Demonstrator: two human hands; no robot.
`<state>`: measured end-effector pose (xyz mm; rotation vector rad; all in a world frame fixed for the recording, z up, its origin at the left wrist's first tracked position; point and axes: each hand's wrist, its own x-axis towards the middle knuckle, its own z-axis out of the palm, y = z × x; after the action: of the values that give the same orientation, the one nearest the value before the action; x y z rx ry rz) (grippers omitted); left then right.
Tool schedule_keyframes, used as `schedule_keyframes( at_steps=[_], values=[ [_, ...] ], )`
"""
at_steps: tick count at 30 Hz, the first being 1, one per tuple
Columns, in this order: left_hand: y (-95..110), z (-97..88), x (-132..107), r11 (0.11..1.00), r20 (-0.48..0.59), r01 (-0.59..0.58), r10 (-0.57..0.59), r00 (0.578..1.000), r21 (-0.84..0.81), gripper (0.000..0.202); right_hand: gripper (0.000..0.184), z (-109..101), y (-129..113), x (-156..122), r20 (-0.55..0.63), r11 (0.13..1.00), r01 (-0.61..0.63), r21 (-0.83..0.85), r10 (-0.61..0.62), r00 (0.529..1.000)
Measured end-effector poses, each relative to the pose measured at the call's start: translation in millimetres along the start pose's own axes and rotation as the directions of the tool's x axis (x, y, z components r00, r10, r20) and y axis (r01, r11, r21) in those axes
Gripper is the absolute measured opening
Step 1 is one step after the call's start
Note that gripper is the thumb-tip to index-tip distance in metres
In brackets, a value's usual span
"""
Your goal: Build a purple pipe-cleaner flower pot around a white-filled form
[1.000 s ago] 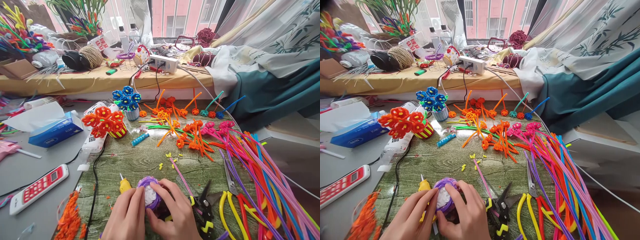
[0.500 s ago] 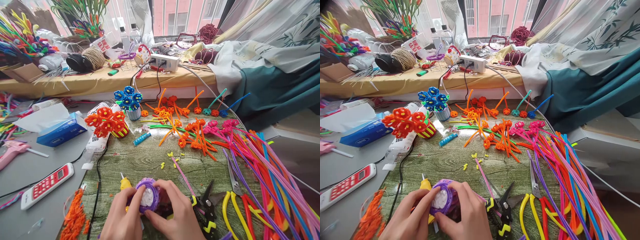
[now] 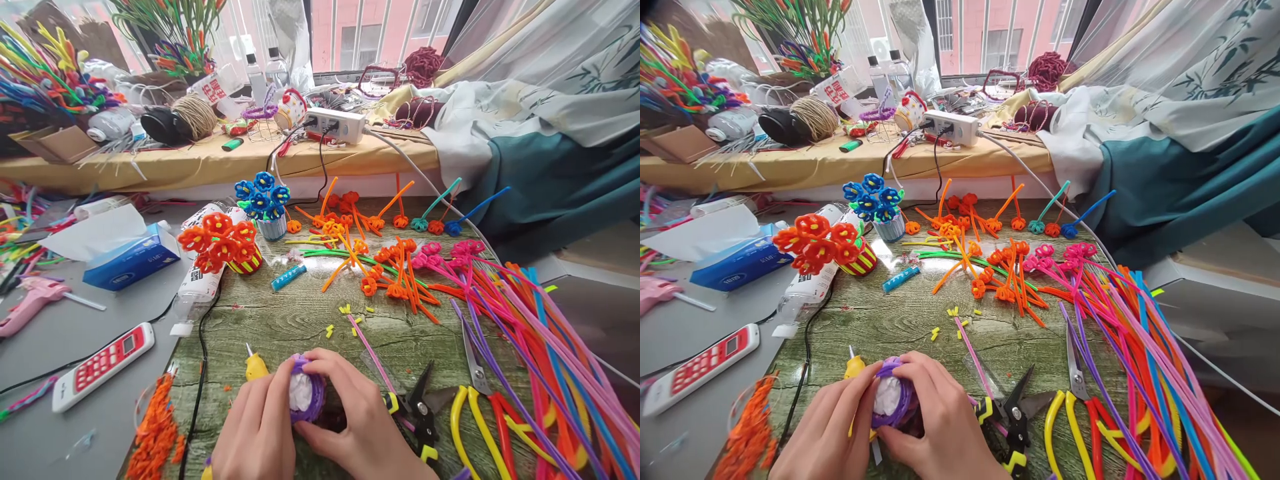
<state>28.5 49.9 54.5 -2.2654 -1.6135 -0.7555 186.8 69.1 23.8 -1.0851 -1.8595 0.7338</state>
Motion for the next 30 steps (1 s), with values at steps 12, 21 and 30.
schedule_keyframes(
  at_steps=[12, 21, 30],
  values=[
    [-12.0, 4.3, 5.0, 0.997, 0.001, -0.075, 0.075, 0.997, -0.032, 0.026, 0.032, 12.8, -2.7, -1.1, -0.271, 0.941, 0.094, -0.325, -0.188, 0.944],
    [-25.4, -8.5, -14.4, 0.987, 0.077, -0.121, 0.113, 0.991, 0.108, 0.017, 0.036, 39.8, -11.2, -16.7, -0.41, 0.915, -0.129, -0.383, -0.043, 0.911],
    [3.3, -4.8, 4.9, 0.998, 0.013, 0.048, -0.049, 0.999, 0.038, 0.011, 0.046, 24.3, -11.1, -21.7, -0.208, 0.977, -0.099, -0.188, 0.059, 0.976]
  ],
)
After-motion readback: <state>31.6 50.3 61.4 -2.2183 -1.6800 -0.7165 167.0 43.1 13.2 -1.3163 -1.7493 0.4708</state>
